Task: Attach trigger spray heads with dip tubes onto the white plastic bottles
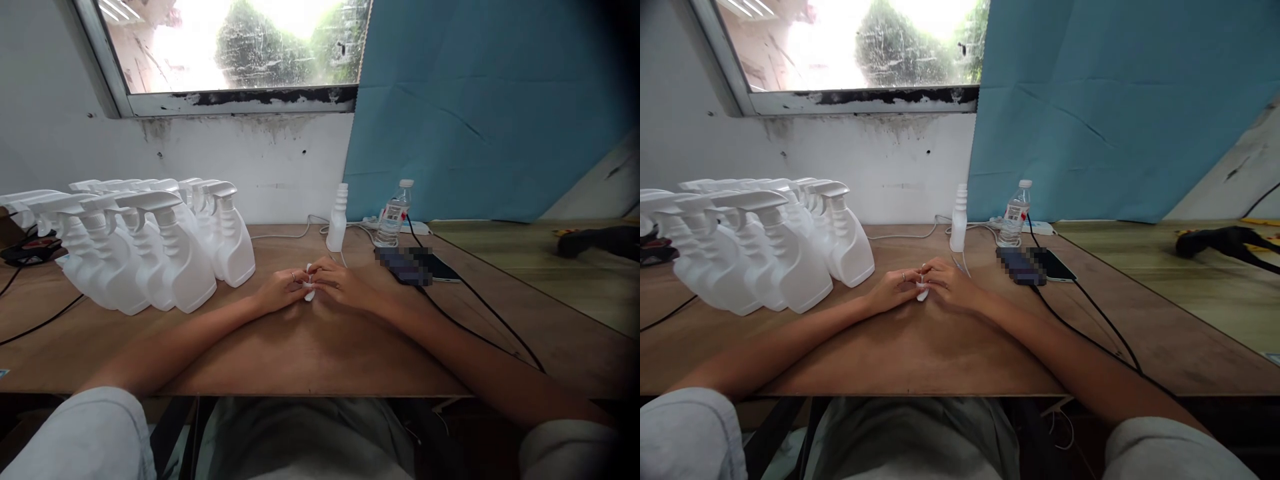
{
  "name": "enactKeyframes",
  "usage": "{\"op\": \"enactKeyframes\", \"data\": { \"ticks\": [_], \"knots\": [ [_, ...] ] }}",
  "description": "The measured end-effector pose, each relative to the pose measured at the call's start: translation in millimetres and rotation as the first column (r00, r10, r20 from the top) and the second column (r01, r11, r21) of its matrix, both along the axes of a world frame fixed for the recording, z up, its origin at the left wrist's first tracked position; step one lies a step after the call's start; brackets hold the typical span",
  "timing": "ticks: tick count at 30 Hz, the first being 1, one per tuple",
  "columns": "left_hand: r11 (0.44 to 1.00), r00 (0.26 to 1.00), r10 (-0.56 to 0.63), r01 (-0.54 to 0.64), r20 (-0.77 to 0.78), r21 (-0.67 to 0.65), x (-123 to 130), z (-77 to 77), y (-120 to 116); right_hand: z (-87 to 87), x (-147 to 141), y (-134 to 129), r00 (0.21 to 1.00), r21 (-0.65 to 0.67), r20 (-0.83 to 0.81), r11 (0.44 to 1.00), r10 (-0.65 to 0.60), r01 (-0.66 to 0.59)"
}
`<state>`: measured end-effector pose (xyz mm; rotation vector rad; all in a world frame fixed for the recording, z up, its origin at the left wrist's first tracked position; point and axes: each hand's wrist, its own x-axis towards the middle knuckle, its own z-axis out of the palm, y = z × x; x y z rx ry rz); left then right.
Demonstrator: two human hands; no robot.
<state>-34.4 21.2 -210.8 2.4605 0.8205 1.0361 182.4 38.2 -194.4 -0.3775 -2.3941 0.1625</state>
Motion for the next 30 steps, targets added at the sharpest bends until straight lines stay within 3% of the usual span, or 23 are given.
{"op": "enactKeyframes", "data": {
  "ticks": [4, 8, 12, 16, 25, 30],
  "knots": [
    [0.999, 0.998, 0.012, -0.010, -0.059, 0.043, -0.2, -1.6, -0.6, -0.3, -0.3, -0.9, 1.000, 0.023, 0.006, 1.000, 0.000, 0.000],
    [0.998, 0.996, 0.054, -0.052, -0.064, 0.030, 0.5, -2.7, 0.9, -0.8, -0.2, -5.1, 0.996, 0.083, 0.037, 0.993, -0.086, 0.082],
    [0.992, 0.996, 0.074, -0.069, 0.048, -0.103, 3.2, -4.5, 2.5, 0.7, -4.2, -13.8, 0.964, 0.219, 0.097, 0.950, -0.249, 0.224],
    [0.968, 0.976, 0.069, -0.015, 0.207, -0.251, 7.2, -8.3, 5.6, 2.1, -11.8, -19.0, 0.928, 0.260, 0.180, 0.925, -0.328, 0.276],
    [0.926, 0.958, 0.074, 0.038, 0.278, -0.375, 8.1, -10.4, 8.1, 1.3, -16.8, -20.9, 0.963, 0.064, 0.163, 0.976, -0.216, 0.208],
    [0.946, 0.977, 0.073, -0.005, 0.199, -0.324, 7.4, -7.5, 6.4, 2.6, -7.0, -7.7, 0.986, -0.054, 0.121, 0.991, -0.112, 0.119]
  ]
}}
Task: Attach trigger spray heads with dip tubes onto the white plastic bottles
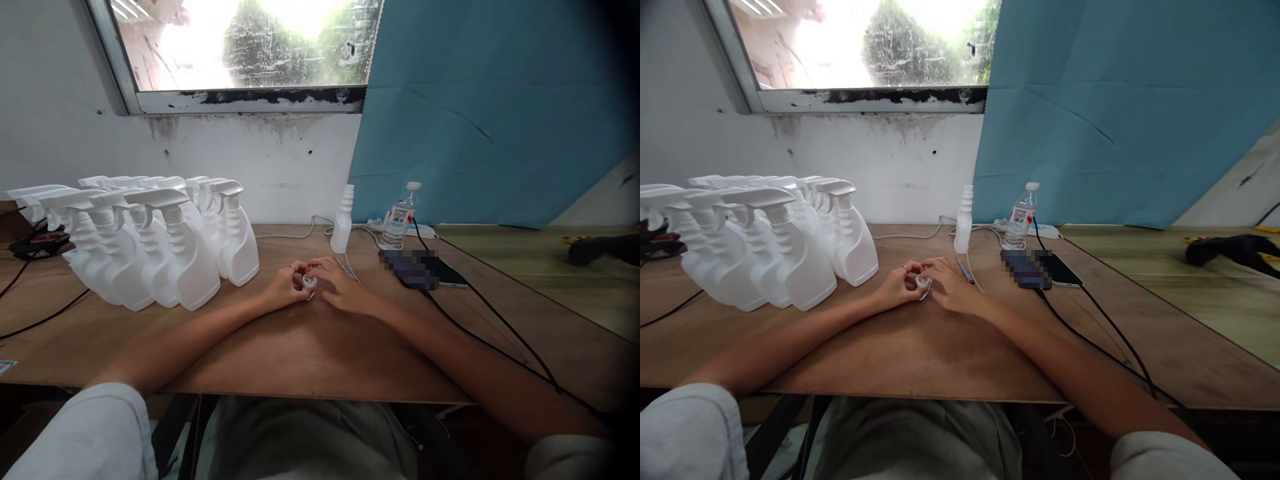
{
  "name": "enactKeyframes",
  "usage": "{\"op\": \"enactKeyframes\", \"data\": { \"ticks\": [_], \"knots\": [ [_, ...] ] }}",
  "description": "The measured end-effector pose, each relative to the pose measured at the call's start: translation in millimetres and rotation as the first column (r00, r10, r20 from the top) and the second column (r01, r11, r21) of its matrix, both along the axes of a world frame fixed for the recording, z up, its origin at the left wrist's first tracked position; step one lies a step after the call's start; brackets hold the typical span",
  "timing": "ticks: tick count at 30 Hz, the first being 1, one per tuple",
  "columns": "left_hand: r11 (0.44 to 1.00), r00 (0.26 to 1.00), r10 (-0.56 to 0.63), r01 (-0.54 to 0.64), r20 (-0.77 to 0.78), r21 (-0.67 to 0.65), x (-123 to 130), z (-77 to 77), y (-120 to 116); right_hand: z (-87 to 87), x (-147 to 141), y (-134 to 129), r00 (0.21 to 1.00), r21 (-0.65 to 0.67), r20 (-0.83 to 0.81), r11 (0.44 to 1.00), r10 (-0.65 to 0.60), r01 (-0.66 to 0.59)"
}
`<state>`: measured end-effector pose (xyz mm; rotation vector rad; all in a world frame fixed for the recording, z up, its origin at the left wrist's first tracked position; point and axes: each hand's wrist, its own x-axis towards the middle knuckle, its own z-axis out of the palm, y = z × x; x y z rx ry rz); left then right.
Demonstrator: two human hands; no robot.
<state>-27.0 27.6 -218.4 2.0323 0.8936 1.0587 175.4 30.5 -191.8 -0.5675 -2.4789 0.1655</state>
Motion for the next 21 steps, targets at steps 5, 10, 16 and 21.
{"op": "enactKeyframes", "data": {
  "ticks": [5, 10, 16, 21],
  "knots": [
    [0.993, 0.992, 0.027, -0.013, -0.124, 0.119, 0.4, 3.6, 0.5, 10.6, 26.9, 26.5, 0.974, -0.192, -0.065, 0.960, -0.218, 0.202],
    [0.994, 0.987, 0.038, -0.021, -0.156, 0.108, 0.3, 3.9, 2.1, 27.5, 66.7, 45.7, 0.795, -0.320, 0.385, 0.740, -0.469, 0.591],
    [0.996, 0.986, 0.040, -0.027, -0.161, 0.082, 0.5, 3.4, 2.3, 38.7, 92.5, 46.1, 0.674, -0.500, 0.704, 0.519, -0.223, 0.694],
    [0.995, 0.982, 0.033, -0.015, -0.185, 0.099, 0.3, 4.6, 2.1, 36.3, 93.1, 44.9, 0.727, -0.603, 0.672, 0.467, -0.141, 0.647]
  ]
}}
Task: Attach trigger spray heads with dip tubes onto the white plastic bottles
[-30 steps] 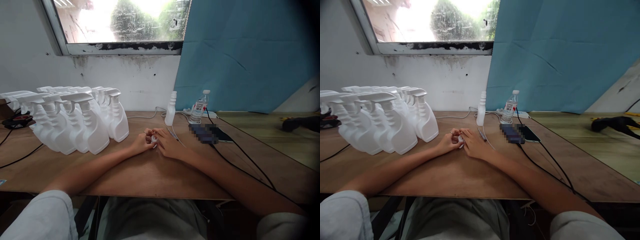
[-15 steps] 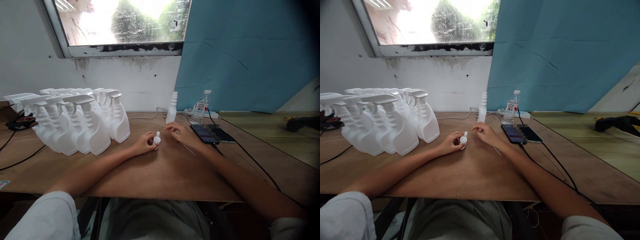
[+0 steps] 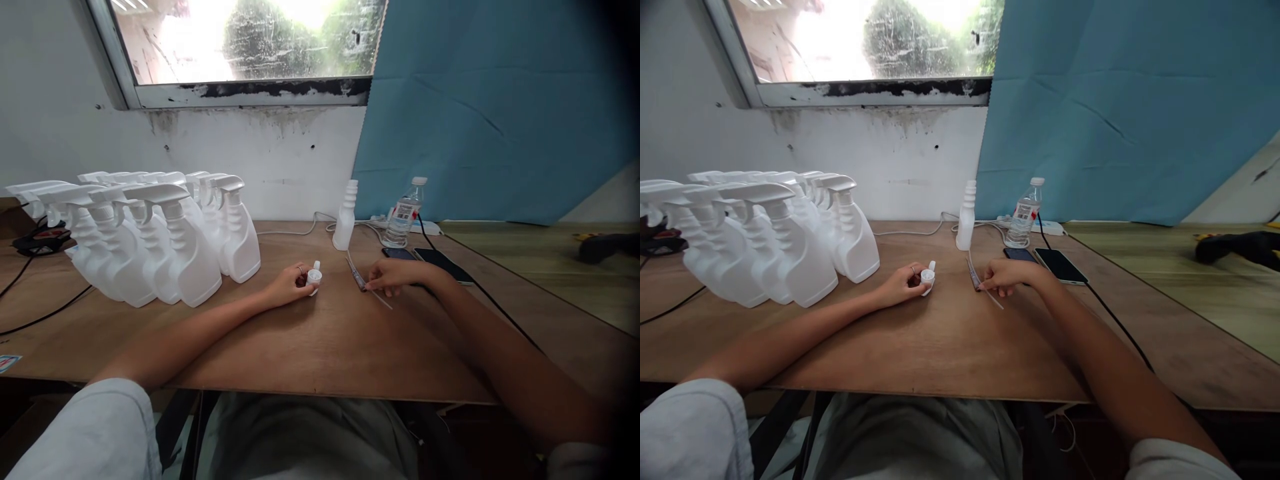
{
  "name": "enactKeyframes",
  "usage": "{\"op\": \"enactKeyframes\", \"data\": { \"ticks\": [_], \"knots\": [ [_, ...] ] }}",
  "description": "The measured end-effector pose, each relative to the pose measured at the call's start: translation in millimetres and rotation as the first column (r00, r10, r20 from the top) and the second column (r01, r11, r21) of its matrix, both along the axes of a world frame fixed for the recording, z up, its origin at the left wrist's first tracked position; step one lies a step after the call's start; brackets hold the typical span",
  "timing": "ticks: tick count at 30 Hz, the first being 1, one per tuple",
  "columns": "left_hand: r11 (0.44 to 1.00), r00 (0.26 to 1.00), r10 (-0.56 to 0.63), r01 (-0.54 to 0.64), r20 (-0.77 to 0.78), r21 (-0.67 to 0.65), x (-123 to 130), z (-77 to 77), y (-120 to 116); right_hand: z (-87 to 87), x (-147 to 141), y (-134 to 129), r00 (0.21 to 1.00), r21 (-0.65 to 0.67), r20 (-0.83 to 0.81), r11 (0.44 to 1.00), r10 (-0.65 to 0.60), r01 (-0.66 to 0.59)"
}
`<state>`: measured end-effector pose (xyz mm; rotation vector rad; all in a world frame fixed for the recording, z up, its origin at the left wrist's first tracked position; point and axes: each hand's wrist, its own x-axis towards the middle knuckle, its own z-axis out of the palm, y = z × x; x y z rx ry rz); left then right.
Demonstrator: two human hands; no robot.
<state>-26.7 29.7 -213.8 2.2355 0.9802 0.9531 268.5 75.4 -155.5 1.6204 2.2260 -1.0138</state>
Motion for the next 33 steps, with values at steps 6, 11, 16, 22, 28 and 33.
{"op": "enactKeyframes", "data": {
  "ticks": [6, 11, 16, 22, 28, 33],
  "knots": [
    [1.000, 1.000, 0.000, 0.000, -0.005, -0.017, 0.3, 1.4, -1.2, 3.7, -10.4, -10.2, 0.994, -0.026, 0.088, 0.998, -0.059, 0.062],
    [0.998, 0.998, -0.065, 0.065, -0.026, 0.024, -0.6, 2.4, -3.6, 5.7, -17.3, -14.4, 0.981, 0.020, 0.143, 0.991, -0.132, 0.130],
    [0.994, 0.994, -0.104, 0.105, -0.042, 0.028, -1.6, 4.5, -6.4, 16.9, -12.4, -11.5, 0.889, 0.129, -0.373, 0.934, -0.265, 0.333],
    [0.988, 0.986, -0.130, 0.137, -0.107, 0.064, -2.6, 3.9, -6.8, 17.3, -41.3, -28.1, 0.474, 0.067, -0.874, 0.938, -0.109, 0.339],
    [0.986, 0.982, -0.128, 0.141, -0.140, 0.084, -3.5, 2.6, -6.5, -1.8, -78.9, -51.0, 0.387, 0.255, -0.905, 0.954, 0.177, 0.160],
    [0.985, 0.980, -0.137, 0.150, -0.144, 0.086, -3.6, 2.5, -6.1, -12.9, -86.1, -49.6, 0.471, 0.373, -0.838, 0.920, 0.276, 0.124]
  ]
}}
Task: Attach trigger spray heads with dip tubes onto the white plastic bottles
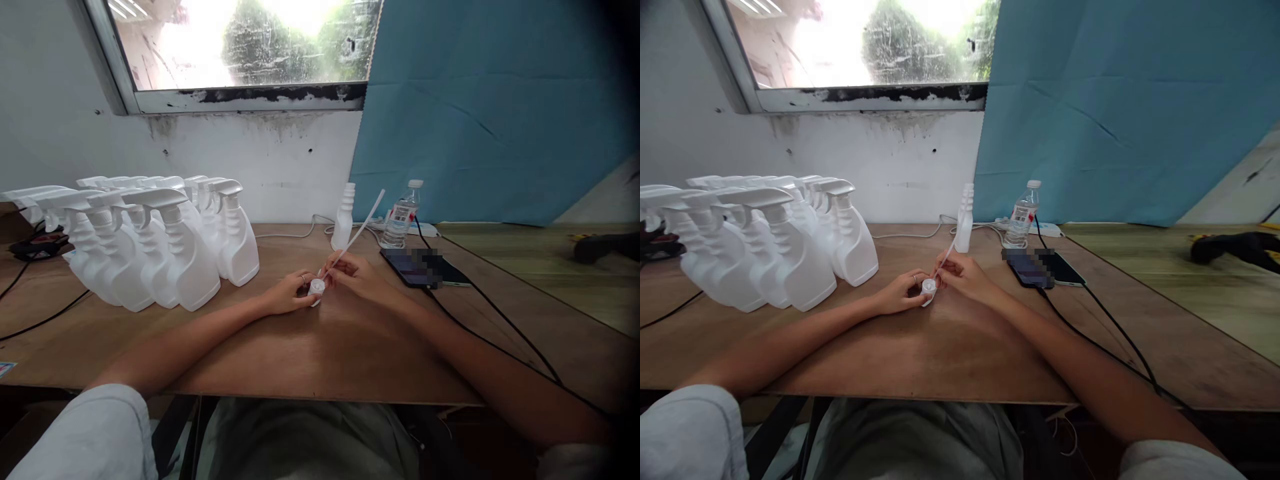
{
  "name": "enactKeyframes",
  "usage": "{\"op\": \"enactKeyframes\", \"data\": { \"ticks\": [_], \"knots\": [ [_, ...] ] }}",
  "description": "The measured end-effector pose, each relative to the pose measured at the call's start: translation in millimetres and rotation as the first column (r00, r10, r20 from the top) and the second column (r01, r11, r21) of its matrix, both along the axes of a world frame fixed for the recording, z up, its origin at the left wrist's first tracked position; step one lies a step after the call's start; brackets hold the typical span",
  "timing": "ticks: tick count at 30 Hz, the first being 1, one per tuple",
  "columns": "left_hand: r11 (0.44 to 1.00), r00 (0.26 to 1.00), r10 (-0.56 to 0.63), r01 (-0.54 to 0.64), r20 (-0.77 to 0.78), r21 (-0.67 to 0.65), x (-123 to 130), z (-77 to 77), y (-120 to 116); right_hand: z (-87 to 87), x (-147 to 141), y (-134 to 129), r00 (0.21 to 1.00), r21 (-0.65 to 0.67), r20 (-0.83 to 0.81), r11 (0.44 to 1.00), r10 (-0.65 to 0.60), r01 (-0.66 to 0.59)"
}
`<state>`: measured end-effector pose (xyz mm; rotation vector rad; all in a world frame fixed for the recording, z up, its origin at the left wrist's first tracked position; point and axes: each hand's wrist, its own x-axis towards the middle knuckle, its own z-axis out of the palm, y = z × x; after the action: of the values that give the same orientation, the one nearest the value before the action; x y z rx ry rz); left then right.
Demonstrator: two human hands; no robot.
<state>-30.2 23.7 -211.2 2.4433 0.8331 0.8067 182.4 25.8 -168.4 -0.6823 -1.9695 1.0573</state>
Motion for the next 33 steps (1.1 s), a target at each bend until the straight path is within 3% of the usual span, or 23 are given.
{"op": "enactKeyframes", "data": {
  "ticks": [8, 15, 22, 28, 33],
  "knots": [
    [1.000, 1.000, 0.017, -0.017, -0.012, 0.005, -0.1, -1.0, 0.9, -1.0, 1.2, -0.6, 0.992, 0.130, 0.112, 0.991, -0.052, 0.037],
    [0.999, 1.000, 0.030, -0.030, 0.001, -0.025, 0.0, -0.5, -0.1, 4.1, 0.2, -11.2, 0.954, 0.401, 0.256, 0.915, -0.156, 0.042],
    [0.999, 1.000, 0.027, -0.027, 0.007, -0.030, 0.4, -0.5, 1.2, -2.5, -3.5, -8.7, 0.949, 0.398, 0.252, 0.914, -0.189, 0.077],
    [1.000, 1.000, 0.020, -0.020, 0.020, -0.001, 1.2, -1.3, 1.9, -5.1, -5.9, -0.4, 0.962, 0.242, 0.199, 0.961, -0.187, 0.137],
    [1.000, 1.000, 0.018, -0.018, 0.005, 0.009, 1.6, -0.7, 1.2, -7.4, -6.0, 2.1, 0.958, 0.253, 0.213, 0.958, -0.193, 0.137]
  ]
}}
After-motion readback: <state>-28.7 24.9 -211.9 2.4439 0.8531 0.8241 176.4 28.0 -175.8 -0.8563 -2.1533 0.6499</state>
